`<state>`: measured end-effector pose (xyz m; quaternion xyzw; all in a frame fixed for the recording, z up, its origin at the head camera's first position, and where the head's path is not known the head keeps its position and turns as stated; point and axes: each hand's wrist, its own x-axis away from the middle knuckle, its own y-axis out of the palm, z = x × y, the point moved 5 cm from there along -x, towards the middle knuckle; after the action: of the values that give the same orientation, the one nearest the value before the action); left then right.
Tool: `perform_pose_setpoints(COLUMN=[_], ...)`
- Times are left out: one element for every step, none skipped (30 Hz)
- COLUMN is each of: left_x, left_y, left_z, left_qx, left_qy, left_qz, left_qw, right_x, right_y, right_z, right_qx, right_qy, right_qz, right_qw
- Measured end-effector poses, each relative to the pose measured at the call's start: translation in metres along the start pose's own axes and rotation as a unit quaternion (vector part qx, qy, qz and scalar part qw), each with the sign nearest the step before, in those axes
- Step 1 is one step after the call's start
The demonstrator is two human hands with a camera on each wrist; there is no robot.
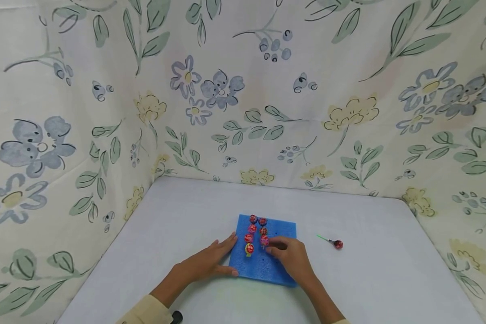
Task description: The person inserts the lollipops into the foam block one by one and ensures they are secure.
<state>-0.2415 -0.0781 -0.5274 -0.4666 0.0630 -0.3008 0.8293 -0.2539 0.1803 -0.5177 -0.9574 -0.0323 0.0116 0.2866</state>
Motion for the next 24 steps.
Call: perform_pose_setpoints(left_x=[0.0,0.0,0.0,0.0,0.0,0.0,0.0,0.0,0.0,0.0,0.0,0.0,-0.001,-0.001,-0.001,-0.001,-0.001,-0.001,-0.001,-0.001,-0.001,-0.001,-0.001,-0.001], left_y=[0.0,0.0,0.0,0.0,0.0,0.0,0.0,0.0,0.0,0.0,0.0,0.0,0.0,0.0,0.0,0.0,0.0,0.0,0.0,0.0,0.0,0.0,0.0,0.0], left_z=[0.0,0.001,0.001,0.001,0.002,0.002,0.002,0.002,0.002,0.001,0.001,0.001,0.001,0.002,0.002,0.002,0.002,0.002,0.002,0.002,0.002,0.002,0.002,0.002], left_qx=[0.0,-0.001,-0.002,-0.003,-0.003,-0.003,-0.003,-0.003,-0.003,-0.003,-0.003,-0.003,-0.004,-0.004,-0.004,-0.006,-0.006,-0.006,-0.007,-0.007,-0.007,-0.007,-0.006,-0.006], left_qy=[0.001,0.002,0.003,0.004,0.005,0.005,0.005,0.004,0.005,0.004,0.003,0.003,0.002,0.002,0.002,0.002,0.003,0.004,0.004,0.004,0.004,0.004,0.004,0.003], left_qz=[0.0,0.001,0.001,0.002,0.002,0.002,0.002,0.002,0.002,0.001,0.001,0.001,0.001,0.001,0.001,0.001,0.002,0.002,0.002,0.002,0.002,0.002,0.003,0.003], left_qw=[1.0,1.0,1.0,1.0,1.0,1.0,1.0,1.0,1.0,1.0,1.0,1.0,1.0,1.0,1.0,1.0,1.0,1.0,1.0,1.0,1.0,1.0,1.0,1.0], right_x=[0.0,0.001,0.001,0.001,0.001,0.001,0.002,0.002,0.003,0.004,0.004,0.005,0.006,0.007,0.007,0.008,0.008,0.009,0.01,0.01,0.011,0.011,0.012,0.013], right_y=[-0.002,-0.004,-0.007,-0.009,-0.011,-0.014,-0.016,-0.019,-0.022,-0.025,-0.028,-0.031,-0.035,-0.038,-0.041,-0.045,-0.048,-0.051,-0.055,-0.058,-0.061,-0.064,-0.067,-0.07], right_z=[0.002,0.004,0.005,0.007,0.009,0.01,0.012,0.013,0.014,0.015,0.017,0.018,0.019,0.02,0.021,0.022,0.023,0.024,0.025,0.026,0.027,0.028,0.029,0.03], right_qx=[-0.005,-0.008,-0.009,-0.008,-0.005,-0.003,-0.004,-0.003,-0.002,0.0,0.001,0.002,0.003,0.004,0.005,0.007,0.01,0.014,0.016,0.021,0.023,0.026,0.027,0.029], right_qy=[0.002,0.003,0.004,0.005,0.004,0.005,0.006,0.006,0.006,0.006,0.004,0.005,0.005,0.005,0.005,0.004,0.002,0.002,0.001,0.0,0.001,0.002,0.004,0.006], right_qz=[0.0,0.001,0.002,0.002,0.004,0.005,0.006,0.008,0.01,0.014,0.018,0.021,0.025,0.03,0.035,0.039,0.044,0.048,0.054,0.061,0.066,0.072,0.077,0.081], right_qw=[1.0,1.0,1.0,1.0,1.0,1.0,1.0,1.0,0.9999,0.9999,0.9998,0.9998,0.9997,0.9995,0.9994,0.9992,0.999,0.9987,0.9984,0.9979,0.9975,0.9971,0.9967,0.9963])
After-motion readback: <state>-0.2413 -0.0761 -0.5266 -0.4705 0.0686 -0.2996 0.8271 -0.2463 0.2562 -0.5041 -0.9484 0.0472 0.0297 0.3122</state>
